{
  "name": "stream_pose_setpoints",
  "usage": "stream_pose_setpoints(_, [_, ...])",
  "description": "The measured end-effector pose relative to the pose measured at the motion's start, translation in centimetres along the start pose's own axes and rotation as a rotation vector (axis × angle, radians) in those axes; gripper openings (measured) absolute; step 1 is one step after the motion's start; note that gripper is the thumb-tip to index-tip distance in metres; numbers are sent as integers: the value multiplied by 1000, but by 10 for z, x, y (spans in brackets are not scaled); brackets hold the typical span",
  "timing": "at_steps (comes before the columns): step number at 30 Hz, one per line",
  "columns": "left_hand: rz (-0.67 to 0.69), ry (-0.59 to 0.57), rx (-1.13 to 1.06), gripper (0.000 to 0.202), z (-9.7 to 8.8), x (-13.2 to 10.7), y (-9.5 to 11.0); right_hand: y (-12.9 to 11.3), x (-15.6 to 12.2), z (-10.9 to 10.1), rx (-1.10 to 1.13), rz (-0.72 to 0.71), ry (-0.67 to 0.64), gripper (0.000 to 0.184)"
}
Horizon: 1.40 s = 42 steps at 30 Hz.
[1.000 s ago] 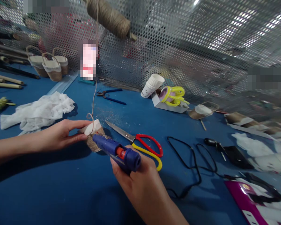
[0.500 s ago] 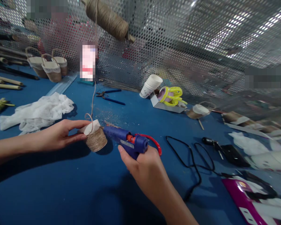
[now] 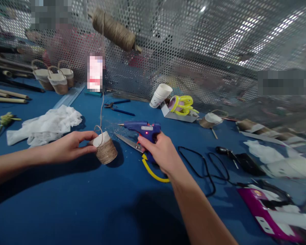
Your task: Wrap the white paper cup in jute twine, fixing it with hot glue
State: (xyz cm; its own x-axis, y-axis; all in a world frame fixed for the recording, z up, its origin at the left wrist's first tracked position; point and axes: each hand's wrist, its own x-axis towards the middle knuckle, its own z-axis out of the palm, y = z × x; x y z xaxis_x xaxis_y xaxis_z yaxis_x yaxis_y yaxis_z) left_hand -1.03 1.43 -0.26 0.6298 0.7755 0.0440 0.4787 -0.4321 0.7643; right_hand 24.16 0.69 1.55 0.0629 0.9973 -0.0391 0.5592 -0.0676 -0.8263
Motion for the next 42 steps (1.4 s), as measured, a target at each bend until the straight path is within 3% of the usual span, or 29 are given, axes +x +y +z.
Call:
stream_pose_setpoints(3, [23,-14,-9,17,0,0,0,7,26,2,-106,60,87,25])
stream_pose_setpoints(11, [45,-11,40,14,3,-2,5,16,68,18,-256,79,95,32])
stream_pose_setpoints(14, [46,-20,56,15,4,-3,7,17,73,21,-346,18,154,39])
stream_pose_setpoints(18, [45,-27,62,15,3,-4,9,-2,56,27,-372,-114,174,27])
stream_pose_setpoints(21, [59,-35,53,14,3,-5,10,-28,30,36,-304,-250,8,32])
stream_pose_setpoints(23, [64,-30,38,14,3,-5,9,-41,15,45,-74,-310,-280,41])
stream_pose_setpoints(24, [71,-27,27,14,3,-5,9,-45,10,49,55,-286,-395,36])
stream_pose_setpoints(26, [81,-15,8,14,3,-5,9,-48,3,57,282,-205,-488,24])
stream_pose_setpoints(30, [62,-30,-26,13,1,-6,11,-44,-2,58,526,-128,-332,13])
stream_pose_setpoints(38, [73,-49,-125,14,-3,-7,15,-39,-20,42,300,-276,-34,17])
stream_pose_setpoints(42, [84,-55,-139,13,-3,-8,16,-34,-21,43,284,-277,-11,18])
